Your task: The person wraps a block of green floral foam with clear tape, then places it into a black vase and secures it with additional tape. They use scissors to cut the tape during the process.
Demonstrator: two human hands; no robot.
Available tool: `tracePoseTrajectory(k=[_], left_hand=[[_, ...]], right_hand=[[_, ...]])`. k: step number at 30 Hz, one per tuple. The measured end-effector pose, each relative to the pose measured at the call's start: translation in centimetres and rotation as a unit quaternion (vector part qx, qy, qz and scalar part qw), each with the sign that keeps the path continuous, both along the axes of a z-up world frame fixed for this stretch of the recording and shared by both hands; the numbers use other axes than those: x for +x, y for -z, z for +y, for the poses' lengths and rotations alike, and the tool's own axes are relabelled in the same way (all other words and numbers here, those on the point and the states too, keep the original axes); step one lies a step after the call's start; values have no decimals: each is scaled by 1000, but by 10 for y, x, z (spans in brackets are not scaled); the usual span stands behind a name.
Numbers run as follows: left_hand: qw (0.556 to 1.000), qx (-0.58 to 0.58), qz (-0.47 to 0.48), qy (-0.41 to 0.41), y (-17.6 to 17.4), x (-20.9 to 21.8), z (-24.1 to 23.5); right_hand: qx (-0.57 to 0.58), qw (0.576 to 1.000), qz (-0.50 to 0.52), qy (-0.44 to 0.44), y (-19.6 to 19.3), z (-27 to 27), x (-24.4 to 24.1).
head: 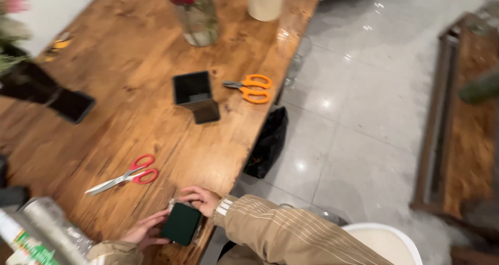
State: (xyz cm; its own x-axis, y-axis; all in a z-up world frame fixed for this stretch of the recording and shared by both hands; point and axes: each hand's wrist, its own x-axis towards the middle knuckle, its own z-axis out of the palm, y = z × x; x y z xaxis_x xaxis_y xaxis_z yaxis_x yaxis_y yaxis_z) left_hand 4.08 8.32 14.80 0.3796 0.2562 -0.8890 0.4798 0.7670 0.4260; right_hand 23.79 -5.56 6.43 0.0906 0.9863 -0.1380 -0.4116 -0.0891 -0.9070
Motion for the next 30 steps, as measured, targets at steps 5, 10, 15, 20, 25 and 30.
tracePoseTrajectory(k=[5, 10, 15, 20, 25, 30], left_hand=[[985, 87, -54, -141, 26, -26, -33], [935, 173, -130, -280, 63, -30, -85], [869, 273, -120, -395, 130, -24, -80], [881, 355, -174, -262, 62, -1, -76], [883, 371, -211, -194, 31, 8, -71], [894, 369, -211, -146, 11, 16, -76]], right_hand=[[-59, 997, 41, 29, 38, 21, 11], [-26, 990, -140, -22, 30, 21, 32], [13, 949, -309, -59, -3, 26, 49], [70, 949, -294, -91, -5, 22, 56], [105, 940, -310, -92, -26, 13, 52], [138, 929, -331, -90, -54, 0, 45]])
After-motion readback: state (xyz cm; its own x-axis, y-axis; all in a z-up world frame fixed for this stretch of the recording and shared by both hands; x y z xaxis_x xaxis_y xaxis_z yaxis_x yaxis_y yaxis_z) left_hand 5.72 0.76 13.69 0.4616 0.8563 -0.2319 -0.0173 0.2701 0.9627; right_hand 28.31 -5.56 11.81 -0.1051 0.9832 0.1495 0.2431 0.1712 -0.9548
